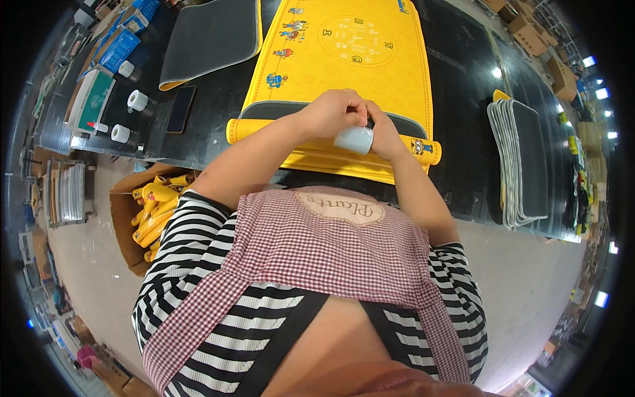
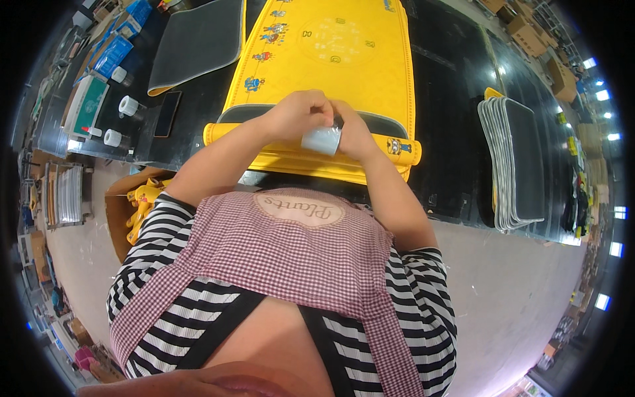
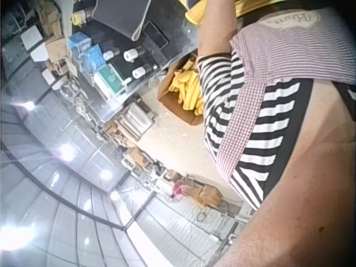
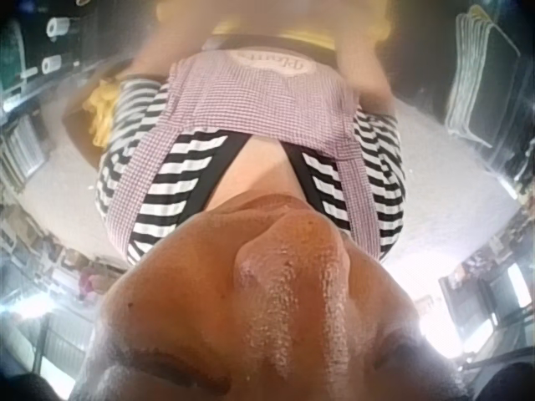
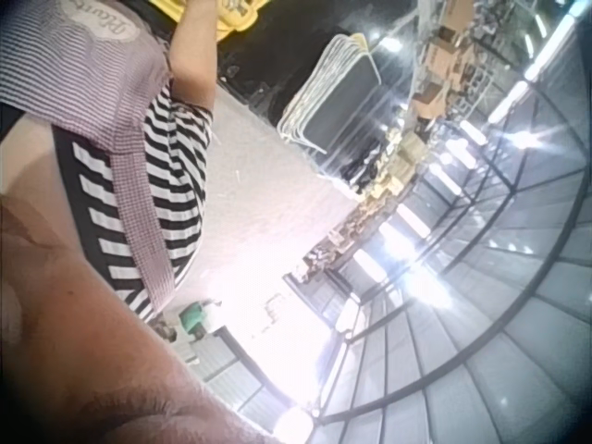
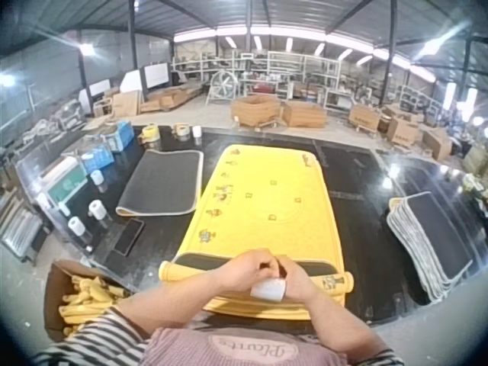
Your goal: The person rolls up a yellow mat with a black surface and secures it with tape. They repeat this process for several mats, placing the rolled items into a cardboard box.
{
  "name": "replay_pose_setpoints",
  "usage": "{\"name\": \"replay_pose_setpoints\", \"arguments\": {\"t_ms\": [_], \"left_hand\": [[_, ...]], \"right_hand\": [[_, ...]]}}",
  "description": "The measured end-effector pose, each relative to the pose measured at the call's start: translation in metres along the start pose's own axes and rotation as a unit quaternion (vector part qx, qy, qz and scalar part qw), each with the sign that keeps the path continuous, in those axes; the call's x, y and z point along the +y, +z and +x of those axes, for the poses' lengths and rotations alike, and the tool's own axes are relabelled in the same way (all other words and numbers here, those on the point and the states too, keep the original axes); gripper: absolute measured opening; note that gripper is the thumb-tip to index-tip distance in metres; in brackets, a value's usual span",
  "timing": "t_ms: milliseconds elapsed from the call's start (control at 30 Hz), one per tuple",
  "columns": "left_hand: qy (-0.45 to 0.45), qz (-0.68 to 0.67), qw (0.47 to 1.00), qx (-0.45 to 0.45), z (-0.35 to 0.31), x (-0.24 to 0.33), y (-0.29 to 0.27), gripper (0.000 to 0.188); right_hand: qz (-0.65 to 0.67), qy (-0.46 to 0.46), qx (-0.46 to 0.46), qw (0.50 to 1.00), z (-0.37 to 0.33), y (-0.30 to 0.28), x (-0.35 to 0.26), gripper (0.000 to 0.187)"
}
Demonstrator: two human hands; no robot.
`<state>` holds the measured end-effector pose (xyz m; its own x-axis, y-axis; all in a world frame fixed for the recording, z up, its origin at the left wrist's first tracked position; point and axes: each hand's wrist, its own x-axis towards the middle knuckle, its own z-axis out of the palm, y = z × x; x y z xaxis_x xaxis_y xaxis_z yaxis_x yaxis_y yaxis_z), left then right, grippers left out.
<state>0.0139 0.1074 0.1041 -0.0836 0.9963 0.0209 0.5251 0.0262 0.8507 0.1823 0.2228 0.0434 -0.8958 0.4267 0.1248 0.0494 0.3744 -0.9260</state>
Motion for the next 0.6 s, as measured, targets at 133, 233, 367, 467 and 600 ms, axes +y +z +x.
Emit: {"name": "replay_pose_setpoints", "arguments": {"t_ms": [133, 233, 367, 467, 600], "left_hand": [[-0.088, 0.009, 0.996, -0.02, 0.03, -0.048, 0.014, 0.011], [-0.081, 0.108, 0.988, -0.074, 0.037, -0.081, 0.023, 0.015], [-0.063, 0.154, 0.983, -0.08, 0.039, -0.1, 0.012, 0.028], [-0.125, 0.227, 0.964, 0.06, 0.022, -0.095, -0.02, 0.028], [0.015, 0.196, 0.962, 0.19, -0.045, -0.063, -0.016, 0.016]], "right_hand": [[-0.15, -0.118, 0.114, 0.975, -0.035, 0.021, -0.005, 0.119], [-0.212, -0.14, 0.074, 0.964, -0.057, 0.029, -0.008, 0.12], [-0.352, -0.098, 0.007, 0.931, -0.063, 0.038, -0.008, 0.109], [-0.375, -0.083, -0.01, 0.923, -0.05, 0.032, -0.001, 0.102], [-0.407, -0.032, -0.054, 0.911, -0.026, 0.025, -0.008, 0.097]]}}
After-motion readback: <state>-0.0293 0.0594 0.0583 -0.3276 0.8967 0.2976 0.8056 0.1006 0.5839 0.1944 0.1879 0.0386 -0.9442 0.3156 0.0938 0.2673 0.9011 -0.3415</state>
